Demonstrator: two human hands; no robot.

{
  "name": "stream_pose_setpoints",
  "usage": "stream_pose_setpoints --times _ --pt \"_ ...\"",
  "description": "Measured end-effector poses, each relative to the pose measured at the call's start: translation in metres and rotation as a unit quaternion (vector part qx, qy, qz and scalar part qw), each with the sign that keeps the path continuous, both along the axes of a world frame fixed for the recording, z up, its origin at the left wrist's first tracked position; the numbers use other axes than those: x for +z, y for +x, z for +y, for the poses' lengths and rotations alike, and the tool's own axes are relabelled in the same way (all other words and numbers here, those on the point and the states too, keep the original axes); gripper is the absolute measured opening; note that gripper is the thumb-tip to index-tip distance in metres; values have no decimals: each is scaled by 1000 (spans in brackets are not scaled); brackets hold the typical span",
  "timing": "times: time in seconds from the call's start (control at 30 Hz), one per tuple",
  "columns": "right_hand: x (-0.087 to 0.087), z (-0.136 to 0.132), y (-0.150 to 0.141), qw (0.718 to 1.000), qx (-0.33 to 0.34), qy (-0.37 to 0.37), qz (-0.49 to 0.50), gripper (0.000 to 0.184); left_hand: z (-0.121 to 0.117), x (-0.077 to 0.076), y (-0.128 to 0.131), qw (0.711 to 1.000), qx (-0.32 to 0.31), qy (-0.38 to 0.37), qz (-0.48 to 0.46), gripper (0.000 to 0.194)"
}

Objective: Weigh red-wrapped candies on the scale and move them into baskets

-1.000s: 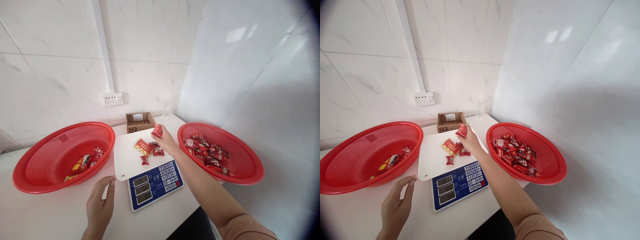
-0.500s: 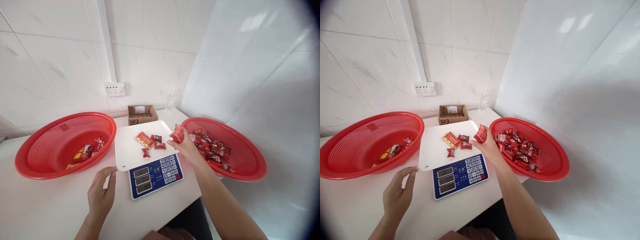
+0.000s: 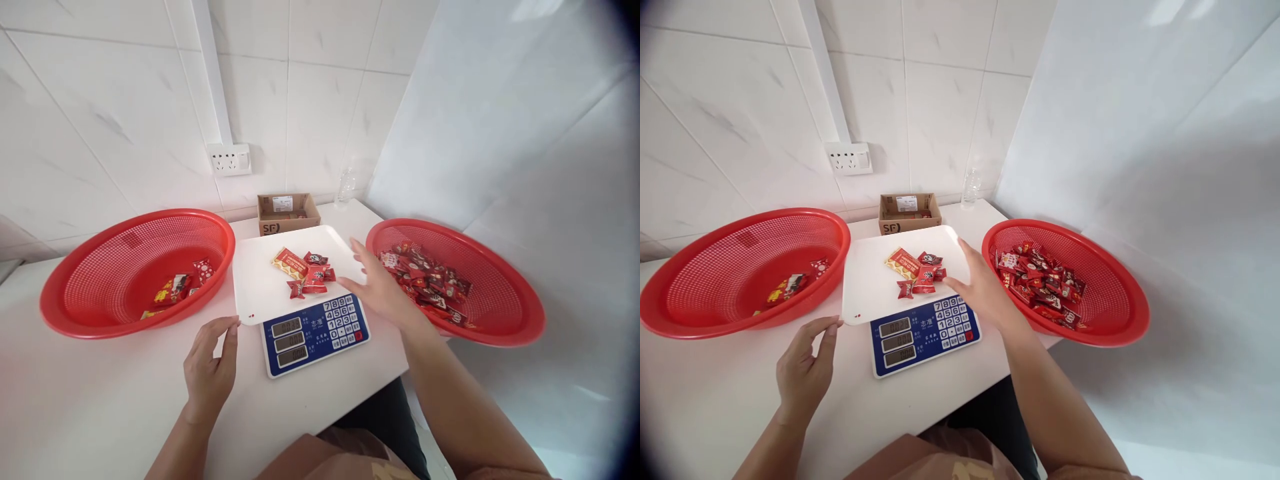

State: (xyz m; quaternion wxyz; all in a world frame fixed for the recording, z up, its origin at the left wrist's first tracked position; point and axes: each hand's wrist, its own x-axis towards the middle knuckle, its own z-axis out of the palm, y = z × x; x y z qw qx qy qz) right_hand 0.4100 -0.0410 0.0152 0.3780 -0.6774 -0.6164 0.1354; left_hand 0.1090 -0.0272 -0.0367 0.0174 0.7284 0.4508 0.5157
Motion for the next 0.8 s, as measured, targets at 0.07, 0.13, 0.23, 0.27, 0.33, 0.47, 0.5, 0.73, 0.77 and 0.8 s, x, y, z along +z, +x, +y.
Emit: stream_pose_setpoints --times 0.07,0.13,0.23,0.27,0.33,0.47,0.5,0.73,0.77,0.8 --pt "1 -14 13 999 -42 6 -30 66 -2 1 0 1000 -5 -4 -7 11" --pt "5 -29 25 994 -90 4 -61 57 -3 2 0 1000 -10 -11 -11 11" --pt "12 -50 37 981 -165 -4 -98 49 -4 2 0 999 -9 -29 -22 11" --pt "14 -56 40 977 -185 -14 -104 48 -4 1 0 999 -9 -33 -26 11" --pt "16 -65 44 972 -206 -47 -107 48 -3 -1 1 999 -13 -36 -34 11" --pt "5 -72 49 963 -200 -131 -124 44 0 -5 1 998 -16 -40 -50 12" --pt "2 -72 49 959 -199 -149 -139 44 0 -6 1 998 -15 -43 -53 12" --pt "-9 -68 47 937 -208 -170 -223 49 1 -7 0 996 -24 -56 -65 14" --pt "-10 -67 47 936 -209 -168 -228 49 1 -7 0 996 -24 -57 -65 14" --pt "-10 -67 47 936 -209 -165 -231 48 1 -7 0 996 -23 -58 -65 14"
